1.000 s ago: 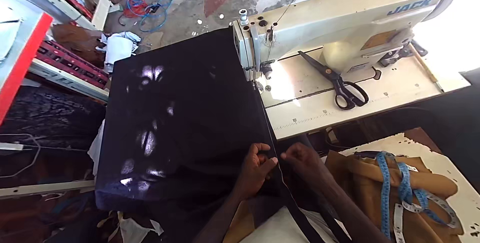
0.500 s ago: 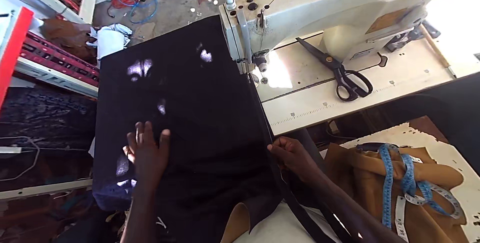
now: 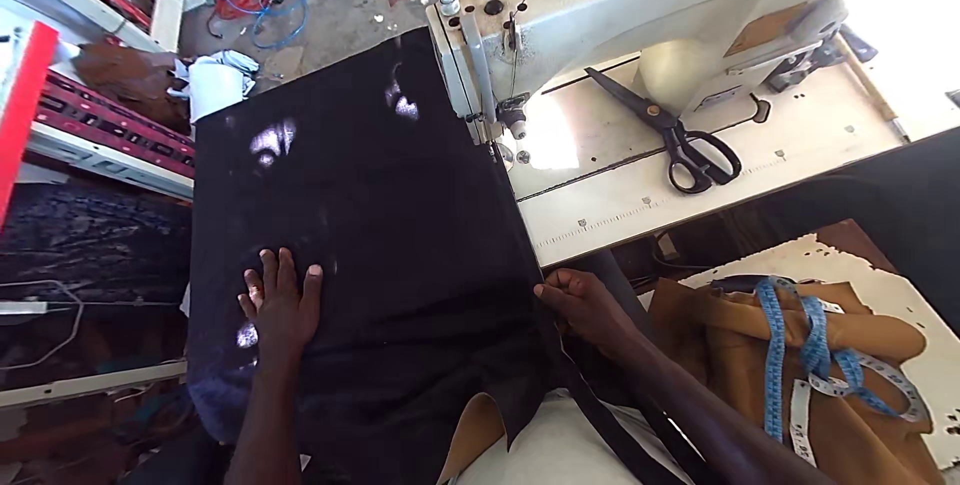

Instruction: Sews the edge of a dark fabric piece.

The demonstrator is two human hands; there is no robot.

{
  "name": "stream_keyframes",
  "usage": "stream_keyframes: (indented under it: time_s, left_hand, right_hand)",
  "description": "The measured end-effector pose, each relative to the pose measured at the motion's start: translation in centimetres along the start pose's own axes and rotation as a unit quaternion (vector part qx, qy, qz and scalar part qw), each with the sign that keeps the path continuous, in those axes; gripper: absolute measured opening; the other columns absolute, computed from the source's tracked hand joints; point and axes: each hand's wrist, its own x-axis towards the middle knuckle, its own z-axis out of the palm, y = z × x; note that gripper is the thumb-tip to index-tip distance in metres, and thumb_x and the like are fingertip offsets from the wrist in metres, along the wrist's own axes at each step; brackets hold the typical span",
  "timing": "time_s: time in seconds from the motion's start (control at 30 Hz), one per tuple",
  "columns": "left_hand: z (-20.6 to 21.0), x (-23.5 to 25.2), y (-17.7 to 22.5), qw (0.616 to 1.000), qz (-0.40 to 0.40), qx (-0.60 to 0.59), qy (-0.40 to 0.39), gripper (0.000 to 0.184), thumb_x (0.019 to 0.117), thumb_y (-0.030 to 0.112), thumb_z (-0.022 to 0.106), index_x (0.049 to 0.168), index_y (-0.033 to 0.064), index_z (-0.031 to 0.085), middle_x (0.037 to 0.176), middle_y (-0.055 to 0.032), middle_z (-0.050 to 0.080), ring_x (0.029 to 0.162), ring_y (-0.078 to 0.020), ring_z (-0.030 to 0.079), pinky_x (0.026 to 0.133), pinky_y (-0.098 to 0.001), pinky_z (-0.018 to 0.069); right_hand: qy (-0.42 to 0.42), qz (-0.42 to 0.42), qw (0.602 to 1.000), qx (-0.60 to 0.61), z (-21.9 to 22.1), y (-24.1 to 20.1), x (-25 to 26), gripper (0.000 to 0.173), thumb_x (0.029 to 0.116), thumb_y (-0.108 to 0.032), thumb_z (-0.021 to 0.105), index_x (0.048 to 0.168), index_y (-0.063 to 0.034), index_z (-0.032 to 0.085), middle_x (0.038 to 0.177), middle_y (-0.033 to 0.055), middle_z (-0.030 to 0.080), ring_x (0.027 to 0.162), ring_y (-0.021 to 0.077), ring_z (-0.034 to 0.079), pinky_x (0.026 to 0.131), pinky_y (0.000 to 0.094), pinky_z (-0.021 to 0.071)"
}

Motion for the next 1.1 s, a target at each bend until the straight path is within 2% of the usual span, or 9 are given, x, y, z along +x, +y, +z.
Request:
stream_keyframes:
  time_s: [0.1,0.2,0.3,0.4,0.5,0.57,0.63,0.77,1.1]
  left_hand:
    - [-0.4,0.2,0.2,1.000,-0.003,-0.003,-0.010,0.089,0.0974,0.077,0.019,0.164,0.0195,0.027,0.172,-0.0119,0.014,0.157,-0.0438,0.009,0.118,-0.0743,0.0048]
    - [-1.4,-0.3,2.5,0.999,0.037,-0.029,0.014,0.085,0.1017,0.070,0.027,0.161,0.0084,0.032,0.168,-0.0186,0.025,0.155,-0.0465,0.016,0.119,-0.0736,0.0091]
    - [-2.2,-1.9,8.8,0.983,0.151,-0.101,0.036,0.074,0.1046,0.057,0.039,0.158,0.0047,0.038,0.166,-0.0181,0.030,0.156,-0.0423,0.017,0.122,-0.0678,0.0095]
    - [-2.0,-4.2,16.5,0.950,0.271,-0.153,-0.005,0.068,0.1053,0.054,0.043,0.156,0.0089,0.044,0.167,-0.0106,0.032,0.158,-0.0341,0.017,0.126,-0.0612,0.0117]
    - [-0.4,-6.3,22.6,0.921,0.349,-0.166,-0.047,0.060,0.1049,0.051,0.047,0.150,0.0118,0.053,0.163,-0.0068,0.040,0.155,-0.0301,0.027,0.125,-0.0574,0.0213]
    - [1.1,-7.5,24.9,0.914,0.363,-0.175,-0.050,0.054,0.1031,0.050,0.054,0.142,0.0126,0.062,0.156,-0.0069,0.049,0.150,-0.0312,0.036,0.121,-0.0551,0.0312]
    - [2.2,-8.3,26.0,0.914,0.359,-0.181,-0.058,0.051,0.1011,0.050,0.058,0.136,0.0136,0.066,0.152,-0.0063,0.052,0.147,-0.0325,0.039,0.117,-0.0549,0.0350]
    - [2.0,-8.7,26.9,0.918,0.341,-0.192,-0.062,0.047,0.1005,0.049,0.059,0.131,0.0147,0.070,0.152,-0.0037,0.052,0.141,-0.0287,0.043,0.111,-0.0514,0.0398]
    - [3.0,-9.8,27.0,0.928,0.328,-0.172,-0.052,0.049,0.1013,0.049,0.058,0.137,0.0164,0.066,0.157,-0.0004,0.046,0.145,-0.0274,0.039,0.113,-0.0520,0.0359]
  right_hand:
    - [-0.004,0.005,1.000,0.000,-0.1,0.1,0.1,0.025,0.1051,-0.027,0.060,0.096,-0.0038,0.063,0.064,0.0079,0.058,0.046,0.0143,0.052,0.043,0.0275,0.0456]
    - [-0.013,0.004,1.000,0.016,0.1,0.0,-0.1,0.026,0.1052,-0.028,0.060,0.095,-0.0041,0.063,0.064,0.0083,0.059,0.046,0.0142,0.052,0.043,0.0269,0.0454]
    - [-0.013,-0.003,1.000,0.023,0.2,-0.4,-0.3,0.026,0.1056,-0.026,0.059,0.094,-0.0034,0.062,0.064,0.0083,0.058,0.045,0.0141,0.052,0.043,0.0266,0.0452]
    - [-0.009,-0.006,1.000,0.021,0.2,-0.2,-0.1,0.025,0.1057,-0.025,0.059,0.095,-0.0035,0.063,0.065,0.0074,0.059,0.046,0.0140,0.052,0.043,0.0265,0.0459]
    - [-0.018,-0.005,0.999,0.032,0.0,0.5,0.0,0.026,0.1065,-0.026,0.057,0.097,-0.0038,0.065,0.066,0.0079,0.060,0.047,0.0142,0.053,0.044,0.0265,0.0462]
    - [-0.033,-0.007,0.998,0.047,-0.1,1.5,-0.1,0.029,0.1065,-0.032,0.056,0.098,-0.0060,0.065,0.064,0.0086,0.058,0.046,0.0139,0.051,0.043,0.0261,0.0440]
    - [-0.046,-0.004,0.997,0.067,-0.1,2.0,0.0,0.032,0.1068,-0.035,0.055,0.096,-0.0066,0.065,0.064,0.0082,0.057,0.046,0.0130,0.050,0.043,0.0254,0.0434]
    - [-0.072,-0.004,0.989,0.130,0.1,0.8,-0.2,0.031,0.1083,-0.030,0.052,0.095,-0.0042,0.063,0.066,0.0068,0.057,0.049,0.0112,0.052,0.045,0.0245,0.0449]
    - [-0.074,-0.010,0.989,0.125,-0.3,2.4,0.4,0.030,0.1086,-0.030,0.052,0.095,-0.0051,0.063,0.063,0.0062,0.055,0.047,0.0111,0.050,0.044,0.0241,0.0443]
